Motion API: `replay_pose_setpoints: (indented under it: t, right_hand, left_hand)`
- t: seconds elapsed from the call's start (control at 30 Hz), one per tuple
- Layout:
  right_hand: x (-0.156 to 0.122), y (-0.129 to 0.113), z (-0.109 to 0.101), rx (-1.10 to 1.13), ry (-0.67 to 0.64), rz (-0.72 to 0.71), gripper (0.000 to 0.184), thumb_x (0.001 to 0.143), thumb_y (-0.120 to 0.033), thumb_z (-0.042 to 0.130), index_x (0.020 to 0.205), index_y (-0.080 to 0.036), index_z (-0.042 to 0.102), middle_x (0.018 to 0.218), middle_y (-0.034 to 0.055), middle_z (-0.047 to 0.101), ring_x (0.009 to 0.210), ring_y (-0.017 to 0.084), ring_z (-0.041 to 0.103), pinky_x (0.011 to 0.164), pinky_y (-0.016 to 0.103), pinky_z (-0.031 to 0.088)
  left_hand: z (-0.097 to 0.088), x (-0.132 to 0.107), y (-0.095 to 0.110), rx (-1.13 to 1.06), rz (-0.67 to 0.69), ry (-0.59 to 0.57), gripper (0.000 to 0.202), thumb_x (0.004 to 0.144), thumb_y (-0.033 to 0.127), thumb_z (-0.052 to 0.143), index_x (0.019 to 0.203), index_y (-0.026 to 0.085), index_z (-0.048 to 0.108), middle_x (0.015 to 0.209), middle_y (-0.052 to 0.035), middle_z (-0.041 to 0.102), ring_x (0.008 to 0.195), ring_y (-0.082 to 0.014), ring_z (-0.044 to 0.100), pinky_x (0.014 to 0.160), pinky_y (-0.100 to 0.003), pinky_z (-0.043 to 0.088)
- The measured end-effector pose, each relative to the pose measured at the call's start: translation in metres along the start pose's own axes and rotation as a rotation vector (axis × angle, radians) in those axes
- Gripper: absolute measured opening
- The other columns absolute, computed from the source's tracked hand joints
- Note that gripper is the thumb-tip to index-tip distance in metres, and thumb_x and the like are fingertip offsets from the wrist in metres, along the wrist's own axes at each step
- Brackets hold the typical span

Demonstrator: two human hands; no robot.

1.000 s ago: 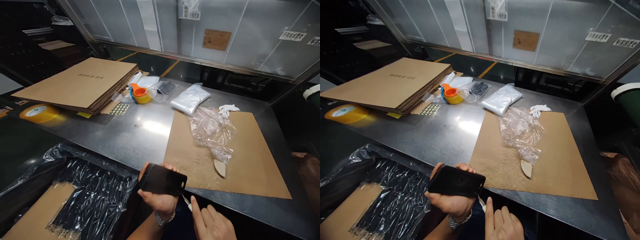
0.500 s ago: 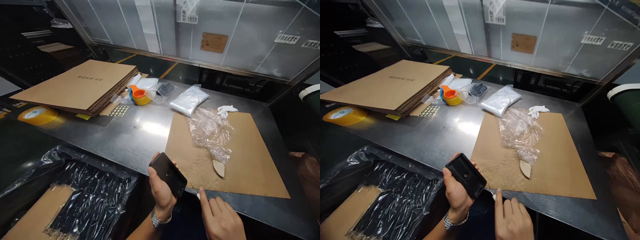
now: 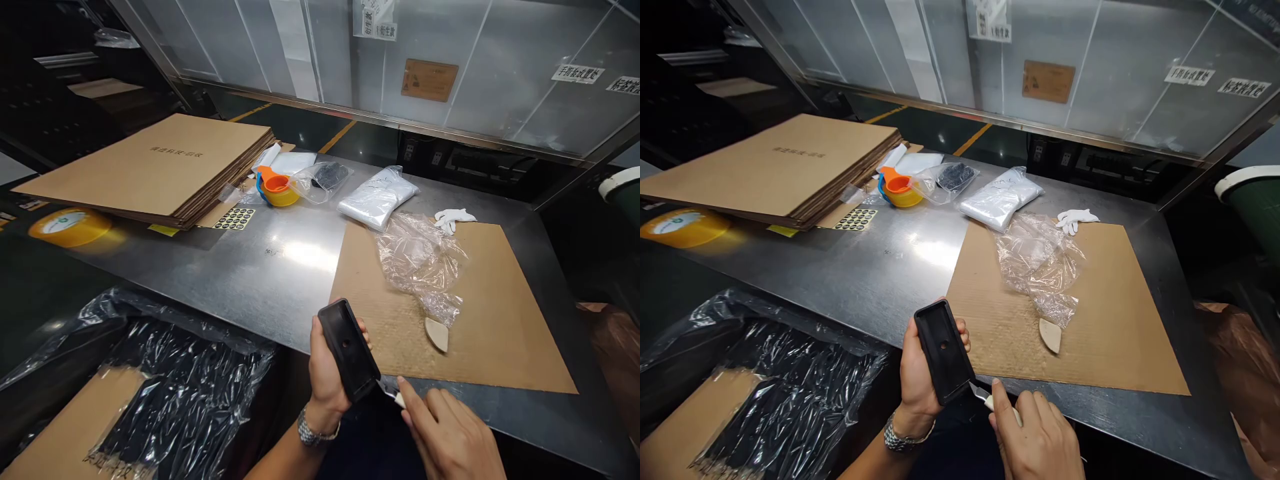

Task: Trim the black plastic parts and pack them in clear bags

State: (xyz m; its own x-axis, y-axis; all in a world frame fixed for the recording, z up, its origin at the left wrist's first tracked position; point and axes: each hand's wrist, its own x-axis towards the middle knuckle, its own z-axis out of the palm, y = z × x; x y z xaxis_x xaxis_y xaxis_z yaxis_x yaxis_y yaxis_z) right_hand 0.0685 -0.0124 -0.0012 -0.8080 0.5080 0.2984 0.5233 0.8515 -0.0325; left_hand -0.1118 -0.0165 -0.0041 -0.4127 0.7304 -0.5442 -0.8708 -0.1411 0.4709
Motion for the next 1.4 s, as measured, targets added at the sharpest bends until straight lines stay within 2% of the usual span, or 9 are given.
replay_pose_setpoints:
  t: [0.17,0.53,0.73,0.9,1.07,1.2,1.4]
  right_hand:
    - [-0.001,0.000,-0.003,-0.038,-0.010,-0.022,0.029,0.092,-0.023,0.043,0.115,-0.014,0.057,0.059,-0.0011,0.050,0.050,0.011,0.049,0.048,0.025,0.033]
    - [-0.003,0.000,-0.001,-0.094,-0.019,-0.018,0.027,0.092,-0.023,0.042,0.111,-0.016,0.060,0.058,-0.0011,0.050,0.050,0.011,0.048,0.050,0.027,0.031]
    - [-0.005,0.000,0.002,-0.171,0.001,-0.021,0.028,0.091,-0.023,0.042,0.111,-0.016,0.060,0.057,-0.0012,0.049,0.049,0.013,0.048,0.052,0.029,0.029]
    - [0.000,0.002,-0.001,-0.050,0.033,-0.021,0.030,0.095,-0.021,0.035,0.107,-0.014,0.061,0.056,-0.0015,0.052,0.048,0.011,0.049,0.050,0.027,0.029]
    - [0.005,0.004,-0.004,0.058,0.060,0.012,0.035,0.096,-0.017,0.029,0.092,-0.011,0.062,0.051,-0.0027,0.052,0.042,0.009,0.050,0.046,0.027,0.027]
    - [0.006,0.002,-0.002,0.081,0.004,0.019,0.035,0.097,-0.018,0.027,0.086,-0.014,0.060,0.047,-0.0041,0.051,0.039,0.010,0.051,0.043,0.027,0.025]
    - [0.005,0.002,0.001,0.082,-0.042,0.027,0.035,0.097,-0.020,0.024,0.079,-0.018,0.054,0.044,-0.0053,0.049,0.035,0.010,0.049,0.042,0.027,0.023]
  left_hand:
    - [0.000,-0.001,-0.001,0.016,0.037,-0.014,0.048,0.088,0.050,0.031,0.124,0.022,0.046,0.065,-0.0036,0.062,0.053,-0.0138,0.056,0.053,-0.023,0.047]
    - [-0.003,-0.006,-0.005,0.016,0.069,-0.055,0.045,0.085,0.054,0.038,0.119,0.027,0.047,0.067,-0.0026,0.062,0.055,-0.0137,0.055,0.051,-0.023,0.046]
    - [-0.005,-0.006,-0.006,0.076,0.088,-0.051,0.049,0.084,0.054,0.039,0.123,0.025,0.045,0.068,-0.0023,0.061,0.056,-0.0134,0.055,0.050,-0.023,0.046]
    - [-0.003,-0.002,-0.003,0.164,0.017,-0.024,0.053,0.083,0.055,0.042,0.125,0.022,0.044,0.067,-0.0024,0.060,0.053,-0.0122,0.054,0.046,-0.021,0.045]
    - [-0.004,-0.001,-0.001,0.187,-0.074,-0.055,0.055,0.082,0.057,0.041,0.124,0.022,0.045,0.066,-0.0021,0.060,0.050,-0.0113,0.052,0.043,-0.019,0.042]
    - [-0.004,-0.001,-0.001,0.197,-0.073,-0.080,0.055,0.082,0.056,0.042,0.125,0.022,0.044,0.066,-0.0018,0.060,0.049,-0.0111,0.052,0.043,-0.019,0.042]
    - [-0.002,-0.001,-0.002,0.246,-0.050,-0.039,0.062,0.077,0.060,0.048,0.123,0.019,0.047,0.065,-0.0018,0.061,0.048,-0.0115,0.053,0.042,-0.020,0.042]
